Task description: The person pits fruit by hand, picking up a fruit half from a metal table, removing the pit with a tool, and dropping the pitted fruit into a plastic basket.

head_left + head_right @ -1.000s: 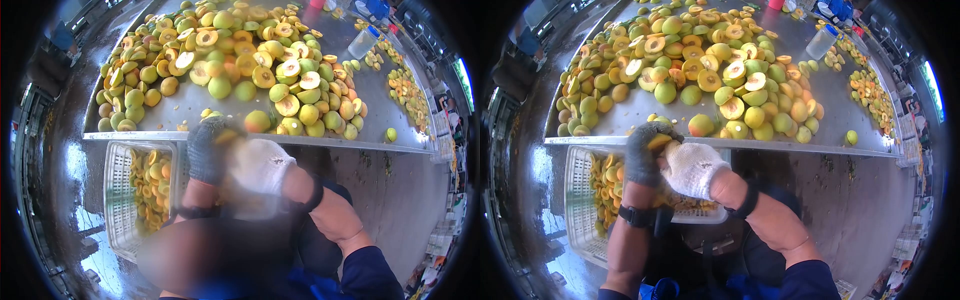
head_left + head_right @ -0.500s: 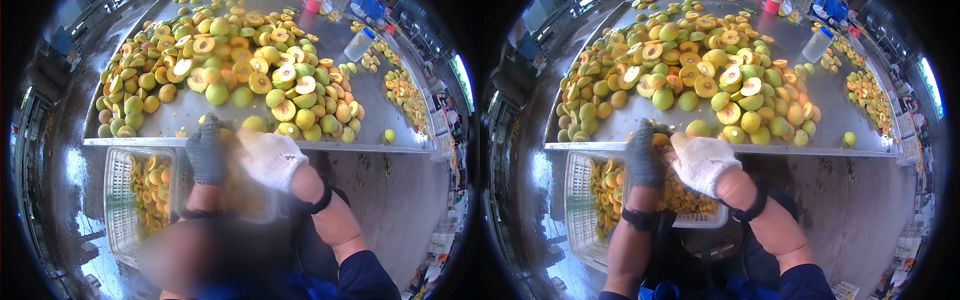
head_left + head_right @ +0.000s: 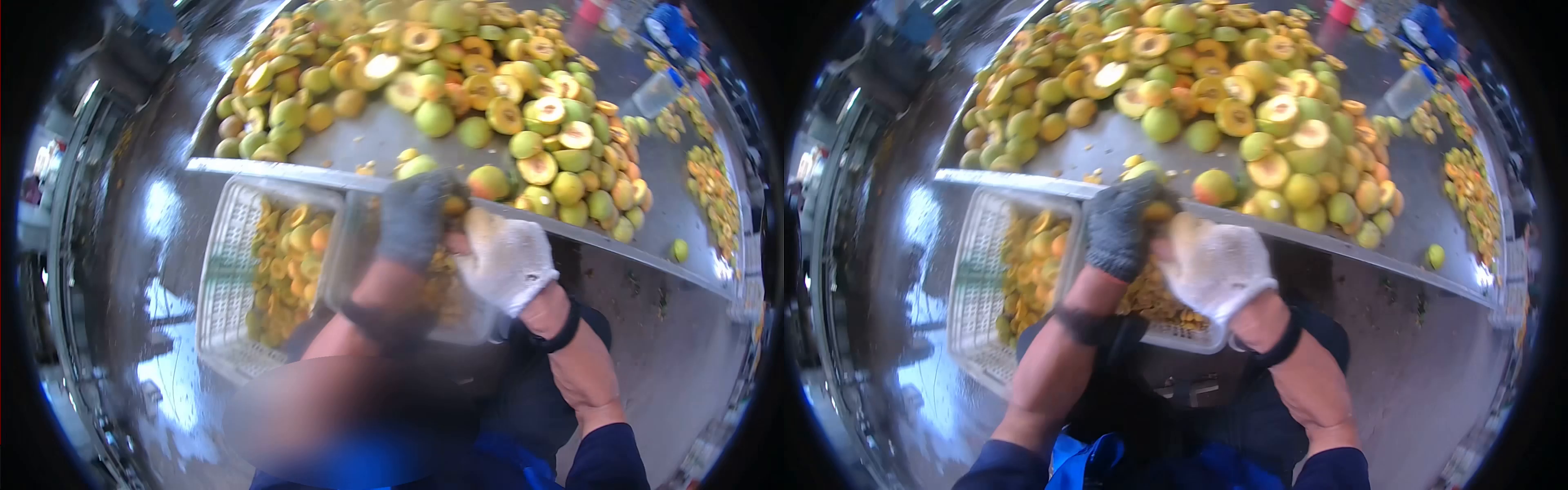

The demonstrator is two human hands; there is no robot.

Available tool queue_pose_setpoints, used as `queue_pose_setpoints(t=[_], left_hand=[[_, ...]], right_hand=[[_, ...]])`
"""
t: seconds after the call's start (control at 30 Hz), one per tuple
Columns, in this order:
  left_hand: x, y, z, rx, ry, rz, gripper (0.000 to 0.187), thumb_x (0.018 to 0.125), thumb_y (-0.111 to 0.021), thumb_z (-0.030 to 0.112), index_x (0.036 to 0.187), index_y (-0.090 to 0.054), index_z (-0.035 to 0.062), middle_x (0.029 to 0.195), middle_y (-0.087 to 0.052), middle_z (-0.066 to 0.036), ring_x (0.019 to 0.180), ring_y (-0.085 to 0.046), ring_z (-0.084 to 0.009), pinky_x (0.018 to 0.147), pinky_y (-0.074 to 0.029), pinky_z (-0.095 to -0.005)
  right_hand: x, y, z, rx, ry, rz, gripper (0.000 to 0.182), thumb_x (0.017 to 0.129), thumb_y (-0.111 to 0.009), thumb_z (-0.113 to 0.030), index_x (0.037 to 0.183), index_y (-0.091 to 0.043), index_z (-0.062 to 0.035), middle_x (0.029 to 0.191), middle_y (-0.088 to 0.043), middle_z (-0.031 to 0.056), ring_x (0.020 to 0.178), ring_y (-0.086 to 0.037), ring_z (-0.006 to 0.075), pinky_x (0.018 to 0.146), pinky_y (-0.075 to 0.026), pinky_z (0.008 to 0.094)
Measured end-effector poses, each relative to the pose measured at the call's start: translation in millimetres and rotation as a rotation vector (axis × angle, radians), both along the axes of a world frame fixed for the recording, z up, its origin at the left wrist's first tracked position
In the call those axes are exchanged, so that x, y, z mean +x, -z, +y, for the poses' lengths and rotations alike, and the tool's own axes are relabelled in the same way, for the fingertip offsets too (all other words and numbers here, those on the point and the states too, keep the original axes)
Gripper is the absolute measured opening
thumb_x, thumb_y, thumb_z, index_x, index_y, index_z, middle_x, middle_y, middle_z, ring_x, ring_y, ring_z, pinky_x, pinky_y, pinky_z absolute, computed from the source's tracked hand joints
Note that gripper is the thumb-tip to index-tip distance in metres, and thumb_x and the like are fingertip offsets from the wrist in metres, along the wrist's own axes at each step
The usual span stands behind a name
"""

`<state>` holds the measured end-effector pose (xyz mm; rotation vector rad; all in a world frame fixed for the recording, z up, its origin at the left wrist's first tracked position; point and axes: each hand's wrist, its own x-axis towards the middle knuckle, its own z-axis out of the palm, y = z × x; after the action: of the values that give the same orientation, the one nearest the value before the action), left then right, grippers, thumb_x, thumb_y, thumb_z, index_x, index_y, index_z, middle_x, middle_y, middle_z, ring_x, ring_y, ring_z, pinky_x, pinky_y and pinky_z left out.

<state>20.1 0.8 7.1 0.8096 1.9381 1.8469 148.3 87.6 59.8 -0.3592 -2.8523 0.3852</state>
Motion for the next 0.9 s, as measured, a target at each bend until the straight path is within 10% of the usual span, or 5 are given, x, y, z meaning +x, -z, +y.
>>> queue_pose_setpoints(t=[0.2,0.33,0.5,0.77,0.9], left_hand=[[10.4,16.4,17.5,0.138,-0.218,0.106,0.042,0.102,-0.056,0.033,0.092,-0.073,-0.0036,0.075,-0.072,-0.016,0.051,-0.067,-0.0227,0.052,-0.056,-0.0343],[8.9,-8.2,3.1,0.141,-0.011,-0.390,0.042,0.101,-0.056,0.034,0.090,-0.075,-0.0019,0.074,-0.072,-0.015,0.061,-0.070,-0.0244,0.060,-0.056,-0.0376],[-1.2,17.6,-3.8,0.068,0.122,0.137,0.052,0.073,-0.083,0.041,0.107,-0.070,0.0036,0.085,-0.071,-0.011,0.077,-0.071,-0.0310,0.070,-0.055,-0.0376],[-10.2,6.0,4.2,0.275,0.172,0.355,0.022,0.093,-0.068,0.022,0.095,-0.074,0.0009,0.082,-0.073,-0.012,0.071,-0.070,-0.0183,0.065,-0.056,-0.0352],[-8.7,3.6,1.2,0.149,-0.016,0.598,0.015,0.083,-0.075,0.014,0.093,-0.068,0.0051,0.080,-0.069,-0.011,0.073,-0.070,-0.0264,0.065,-0.055,-0.0353]], right_hand=[[-1.1,22.9,-3.3,0.144,-0.026,0.120,0.018,0.089,-0.065,-0.013,0.106,-0.062,-0.0070,0.090,-0.067,0.0191,0.080,-0.065,0.0440,0.068,-0.051,0.0518],[-6.2,7.2,13.8,-0.153,-0.143,0.031,0.020,0.097,-0.062,-0.020,0.094,-0.061,-0.0005,0.073,-0.062,0.0236,0.072,-0.063,0.0474,0.062,-0.048,0.0512],[-7.5,7.3,18.8,-0.429,-0.145,-0.106,0.025,0.098,-0.059,-0.026,0.099,-0.064,-0.0015,0.087,-0.066,0.0260,0.087,-0.064,0.0496,0.072,-0.049,0.0543],[-4.4,3.2,23.5,-0.617,-0.077,-0.110,0.030,0.099,-0.058,-0.031,0.096,-0.066,-0.0023,0.090,-0.069,0.0242,0.087,-0.066,0.0467,0.076,-0.053,0.0509],[-1.5,11.9,16.3,-0.100,-0.153,0.129,0.025,0.093,-0.067,-0.032,0.086,-0.062,-0.0084,0.074,-0.064,0.0167,0.073,-0.066,0.0409,0.064,-0.052,0.0499]])
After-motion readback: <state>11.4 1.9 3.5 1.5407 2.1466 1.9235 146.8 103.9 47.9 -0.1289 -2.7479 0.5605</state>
